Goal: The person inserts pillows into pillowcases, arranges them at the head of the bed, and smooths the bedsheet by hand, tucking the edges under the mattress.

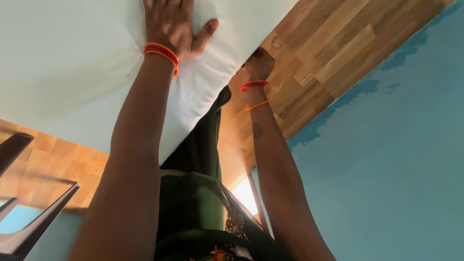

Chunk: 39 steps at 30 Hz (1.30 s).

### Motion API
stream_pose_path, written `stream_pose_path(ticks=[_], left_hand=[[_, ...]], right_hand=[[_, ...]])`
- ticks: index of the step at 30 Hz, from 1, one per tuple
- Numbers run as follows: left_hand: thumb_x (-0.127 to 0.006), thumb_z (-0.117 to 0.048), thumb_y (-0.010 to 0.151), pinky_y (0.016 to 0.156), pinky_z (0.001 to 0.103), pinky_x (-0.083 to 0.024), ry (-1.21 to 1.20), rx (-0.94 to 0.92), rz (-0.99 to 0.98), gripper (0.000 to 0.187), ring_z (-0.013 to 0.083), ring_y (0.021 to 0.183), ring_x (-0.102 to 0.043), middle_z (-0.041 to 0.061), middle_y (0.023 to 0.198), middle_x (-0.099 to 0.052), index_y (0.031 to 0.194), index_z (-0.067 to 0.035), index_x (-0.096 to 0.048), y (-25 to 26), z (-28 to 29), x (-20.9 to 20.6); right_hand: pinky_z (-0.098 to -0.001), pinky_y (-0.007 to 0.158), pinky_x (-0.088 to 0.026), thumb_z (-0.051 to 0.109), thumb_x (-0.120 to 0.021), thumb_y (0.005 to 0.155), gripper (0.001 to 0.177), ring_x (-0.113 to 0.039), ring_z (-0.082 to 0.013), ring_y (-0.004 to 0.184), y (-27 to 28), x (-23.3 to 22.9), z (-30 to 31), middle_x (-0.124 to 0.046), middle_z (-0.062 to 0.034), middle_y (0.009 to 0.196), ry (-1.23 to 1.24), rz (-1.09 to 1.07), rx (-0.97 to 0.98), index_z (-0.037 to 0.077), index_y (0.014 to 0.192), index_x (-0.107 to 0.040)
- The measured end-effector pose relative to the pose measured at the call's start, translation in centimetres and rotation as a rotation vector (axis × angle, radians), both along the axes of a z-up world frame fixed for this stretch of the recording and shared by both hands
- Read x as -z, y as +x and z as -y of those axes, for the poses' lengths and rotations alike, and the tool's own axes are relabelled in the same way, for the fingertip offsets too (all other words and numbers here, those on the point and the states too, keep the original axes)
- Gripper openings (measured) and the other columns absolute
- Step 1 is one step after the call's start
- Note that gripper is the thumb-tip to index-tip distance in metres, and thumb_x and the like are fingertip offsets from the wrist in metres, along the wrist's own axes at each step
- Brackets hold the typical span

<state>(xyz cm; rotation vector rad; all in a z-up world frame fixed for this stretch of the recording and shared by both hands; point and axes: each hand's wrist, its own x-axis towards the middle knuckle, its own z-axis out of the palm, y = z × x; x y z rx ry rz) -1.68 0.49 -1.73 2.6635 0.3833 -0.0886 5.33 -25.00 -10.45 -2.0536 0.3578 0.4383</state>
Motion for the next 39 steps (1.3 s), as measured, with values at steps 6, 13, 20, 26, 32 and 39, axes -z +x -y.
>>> stream_pose_path(ticks=[6, 13, 20, 26, 32, 39], left_hand=[[-0.049, -0.067, 0.111, 0.118, 0.071, -0.011, -0.061, 0.01, -0.108, 0.087, 0.039, 0.149, -0.028, 0.02, 0.161, -0.037, 0.158, 0.006, -0.044, 0.5, -0.1, -1.1], [-0.051, -0.067, 0.113, 0.121, 0.07, -0.005, -0.027, 0.013, -0.025, 0.092, 0.0374, 0.159, -0.015, 0.02, 0.173, -0.026, 0.164, 0.006, -0.027, 0.9, 0.0, -2.5], [-0.051, -0.064, 0.108, 0.125, 0.071, 0.0, -0.131, -0.001, -0.129, 0.097, 0.0367, 0.162, -0.007, 0.017, 0.177, -0.014, 0.171, 0.004, -0.022, 1.5, -0.2, -4.1], [-0.054, -0.064, 0.107, 0.124, 0.071, 0.002, -0.11, 0.01, -0.068, 0.097, 0.0369, 0.162, -0.006, 0.017, 0.177, -0.013, 0.171, 0.003, -0.024, 0.8, -0.1, -3.4], [-0.056, -0.064, 0.104, 0.125, 0.069, -0.002, -0.007, -0.002, 0.008, 0.094, 0.0342, 0.162, -0.009, 0.016, 0.176, -0.017, 0.168, 0.002, -0.032, 0.7, 0.7, -2.8], [-0.054, -0.064, 0.106, 0.125, 0.069, -0.005, 0.059, 0.005, 0.044, 0.091, 0.0331, 0.162, -0.011, 0.016, 0.174, -0.021, 0.166, 0.001, -0.035, 0.6, 0.7, -3.1]], right_hand=[[-0.0272, 0.063, -0.046, 0.027, -0.062, 0.101, 0.028, -0.051, -0.0096, 0.071, 3.5, -4.9, -0.5, -0.059, -0.0025, 0.085, 0.563, -0.042, 0.221, -0.001, 0.1, -0.067], [-0.0432, 0.082, -0.058, 0.069, -0.07, 0.088, 0.089, -0.053, -0.0259, 0.085, 14.0, -1.3, -5.4, -0.055, -0.0136, 0.093, 0.048, 0.017, 0.268, -0.018, 0.106, -0.062], [-0.0428, 0.08, -0.061, 0.08, -0.058, 0.078, 0.098, -0.063, -0.0283, 0.087, 13.5, -6.0, -10.3, -0.067, -0.015, 0.097, -0.213, -0.088, 0.347, -0.012, 0.11, -0.066], [-0.0424, 0.078, -0.064, 0.091, -0.045, 0.067, 0.11, -0.073, -0.0308, 0.089, 13.0, -10.7, -12.3, -0.079, -0.0165, 0.102, -0.326, -0.156, 0.394, -0.006, 0.113, -0.07], [-0.0426, 0.083, -0.062, 0.091, -0.047, 0.068, 0.115, -0.075, -0.0326, 0.096, 12.6, -11.8, -13.1, -0.073, -0.0192, 0.118, -0.313, -0.081, 0.451, -0.002, 0.136, -0.055], [-0.0467, 0.084, -0.063, 0.09, -0.04, 0.072, 0.109, -0.074, -0.0332, 0.099, 12.9, -12.7, -14.1, -0.073, -0.0187, 0.119, -0.366, -0.262, 0.557, 0.003, 0.135, -0.059]])
